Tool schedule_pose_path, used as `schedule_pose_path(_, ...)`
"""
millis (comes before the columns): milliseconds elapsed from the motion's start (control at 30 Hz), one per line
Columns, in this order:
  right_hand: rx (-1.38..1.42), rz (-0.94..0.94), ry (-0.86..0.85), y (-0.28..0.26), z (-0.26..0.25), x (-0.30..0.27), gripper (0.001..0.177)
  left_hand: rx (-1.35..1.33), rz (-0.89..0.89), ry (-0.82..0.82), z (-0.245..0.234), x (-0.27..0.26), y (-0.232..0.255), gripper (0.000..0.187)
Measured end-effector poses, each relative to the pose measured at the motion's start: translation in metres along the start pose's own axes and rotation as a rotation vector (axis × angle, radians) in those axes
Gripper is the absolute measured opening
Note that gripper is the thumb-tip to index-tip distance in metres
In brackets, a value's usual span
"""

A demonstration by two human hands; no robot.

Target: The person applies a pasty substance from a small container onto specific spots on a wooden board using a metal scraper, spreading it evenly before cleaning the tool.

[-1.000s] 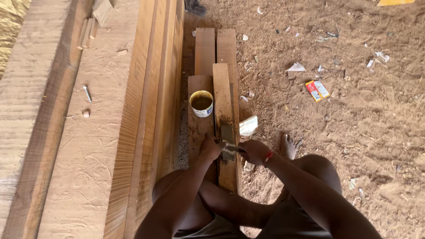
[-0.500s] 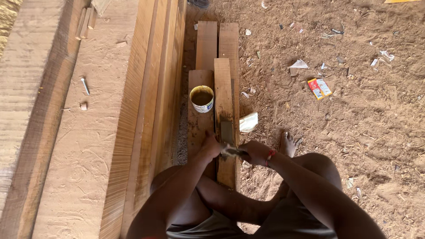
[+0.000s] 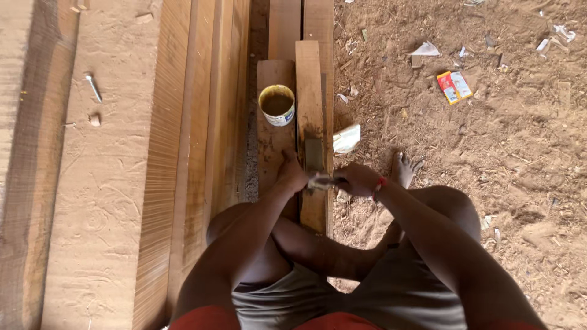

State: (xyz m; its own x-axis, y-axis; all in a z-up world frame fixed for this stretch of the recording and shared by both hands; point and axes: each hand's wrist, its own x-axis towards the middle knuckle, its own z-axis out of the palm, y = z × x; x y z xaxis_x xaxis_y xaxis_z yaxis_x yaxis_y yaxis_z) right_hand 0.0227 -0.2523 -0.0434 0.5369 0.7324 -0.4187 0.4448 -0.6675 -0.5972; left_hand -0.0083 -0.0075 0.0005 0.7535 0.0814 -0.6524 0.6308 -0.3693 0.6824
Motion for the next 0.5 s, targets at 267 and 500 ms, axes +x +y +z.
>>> schedule_pose_path(267, -0.105, 0.18, 0.169, 0.001, -0.01, 0.025, 0.025, 0.059, -0.048, 0.062, -0.007, 0.004, 0.026, 0.1)
schedule_pose_path(500, -0.208, -0.181, 0.143, -0.012, -0.014, 0.007, 0.034, -0.041, -0.075, 0.036, -0.004, -0.008, 0.005, 0.119)
